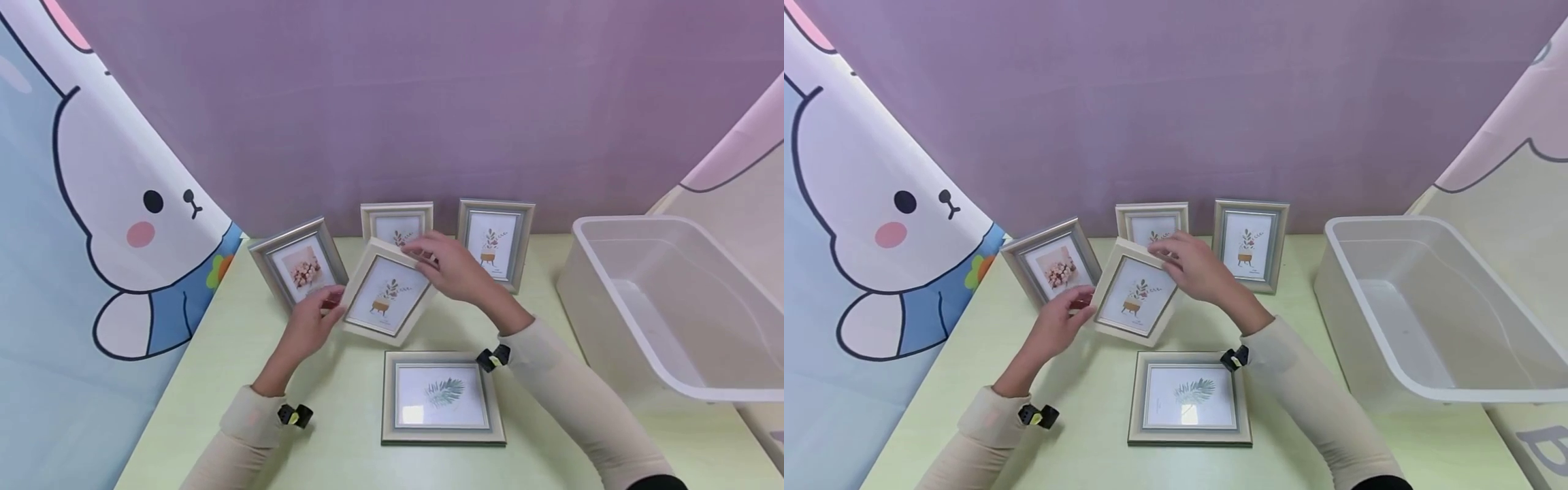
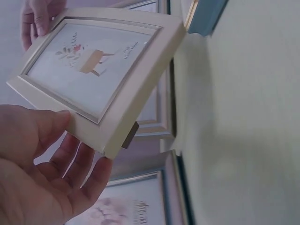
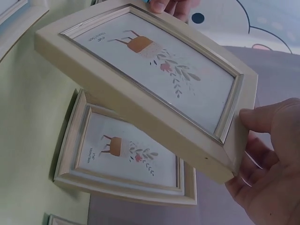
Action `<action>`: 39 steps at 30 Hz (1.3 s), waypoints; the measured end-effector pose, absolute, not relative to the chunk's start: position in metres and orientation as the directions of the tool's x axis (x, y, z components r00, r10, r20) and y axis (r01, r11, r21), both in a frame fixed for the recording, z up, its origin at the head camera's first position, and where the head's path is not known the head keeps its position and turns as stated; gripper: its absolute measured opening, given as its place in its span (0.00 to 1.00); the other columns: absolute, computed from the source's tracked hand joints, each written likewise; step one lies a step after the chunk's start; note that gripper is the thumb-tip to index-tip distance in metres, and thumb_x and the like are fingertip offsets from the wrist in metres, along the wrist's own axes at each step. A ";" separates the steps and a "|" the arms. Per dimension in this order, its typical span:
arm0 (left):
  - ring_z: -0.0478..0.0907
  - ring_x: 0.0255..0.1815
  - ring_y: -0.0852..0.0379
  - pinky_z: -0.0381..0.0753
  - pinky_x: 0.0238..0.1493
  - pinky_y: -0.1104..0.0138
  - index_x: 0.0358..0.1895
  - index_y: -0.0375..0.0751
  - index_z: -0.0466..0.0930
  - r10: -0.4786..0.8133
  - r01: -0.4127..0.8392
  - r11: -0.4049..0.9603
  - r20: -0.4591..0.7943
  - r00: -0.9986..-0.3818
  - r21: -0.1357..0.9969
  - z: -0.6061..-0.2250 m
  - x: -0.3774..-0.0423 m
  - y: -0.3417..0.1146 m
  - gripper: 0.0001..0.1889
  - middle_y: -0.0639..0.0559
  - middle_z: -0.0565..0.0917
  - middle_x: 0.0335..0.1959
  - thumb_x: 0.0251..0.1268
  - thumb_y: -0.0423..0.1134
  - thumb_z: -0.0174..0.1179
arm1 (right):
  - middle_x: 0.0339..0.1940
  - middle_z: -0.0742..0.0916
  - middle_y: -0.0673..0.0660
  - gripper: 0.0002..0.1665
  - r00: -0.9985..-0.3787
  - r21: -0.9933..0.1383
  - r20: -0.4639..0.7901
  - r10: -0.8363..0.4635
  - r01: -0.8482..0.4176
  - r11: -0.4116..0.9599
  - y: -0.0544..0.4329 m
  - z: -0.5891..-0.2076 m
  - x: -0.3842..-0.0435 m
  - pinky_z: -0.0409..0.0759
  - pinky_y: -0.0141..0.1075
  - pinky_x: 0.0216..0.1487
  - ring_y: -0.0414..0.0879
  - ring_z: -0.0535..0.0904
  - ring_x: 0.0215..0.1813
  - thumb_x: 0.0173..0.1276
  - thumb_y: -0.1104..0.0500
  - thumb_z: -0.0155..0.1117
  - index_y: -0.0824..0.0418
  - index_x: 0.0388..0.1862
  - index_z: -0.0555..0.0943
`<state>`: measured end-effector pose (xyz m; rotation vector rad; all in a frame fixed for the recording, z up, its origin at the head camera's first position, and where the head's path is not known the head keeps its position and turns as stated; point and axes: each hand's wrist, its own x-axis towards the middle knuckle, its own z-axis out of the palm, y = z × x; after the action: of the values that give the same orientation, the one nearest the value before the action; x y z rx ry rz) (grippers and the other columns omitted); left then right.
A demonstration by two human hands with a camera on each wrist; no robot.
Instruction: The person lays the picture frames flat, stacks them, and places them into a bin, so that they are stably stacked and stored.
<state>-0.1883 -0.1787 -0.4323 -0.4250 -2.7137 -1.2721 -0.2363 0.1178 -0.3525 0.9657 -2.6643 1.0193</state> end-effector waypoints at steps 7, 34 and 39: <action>0.82 0.49 0.46 0.88 0.45 0.58 0.59 0.37 0.81 0.220 0.371 0.667 0.305 -0.927 0.646 -0.420 -0.189 -0.175 0.16 0.41 0.85 0.48 0.70 0.30 0.63 | 0.50 0.86 0.57 0.28 -0.768 -0.593 0.307 -0.563 -0.616 0.518 0.132 -0.362 -0.231 0.85 0.37 0.42 0.47 0.83 0.45 0.73 0.66 0.63 0.57 0.70 0.75; 0.79 0.49 0.45 0.74 0.48 0.50 0.55 0.49 0.87 0.266 0.438 0.840 0.458 -0.848 0.321 -0.374 -0.190 -0.147 0.14 0.46 0.85 0.45 0.69 0.33 0.64 | 0.45 0.83 0.59 0.49 -0.771 -0.665 0.399 -0.497 -0.616 0.421 0.161 -0.417 -0.211 0.89 0.41 0.43 0.48 0.83 0.45 0.66 0.70 0.70 0.59 0.81 0.57; 0.78 0.52 0.43 0.73 0.51 0.48 0.55 0.50 0.86 0.299 0.447 0.859 0.466 -0.833 0.249 -0.367 -0.188 -0.140 0.13 0.45 0.85 0.47 0.71 0.35 0.62 | 0.45 0.82 0.60 0.50 -0.790 -0.717 0.414 -0.452 -0.589 0.373 0.163 -0.430 -0.209 0.90 0.43 0.42 0.51 0.84 0.45 0.64 0.72 0.70 0.61 0.81 0.57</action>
<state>-0.1882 -0.1402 -0.3673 -0.5510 -2.6151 -0.4909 -0.2086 0.1632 -0.4297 0.9459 -2.4768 1.3887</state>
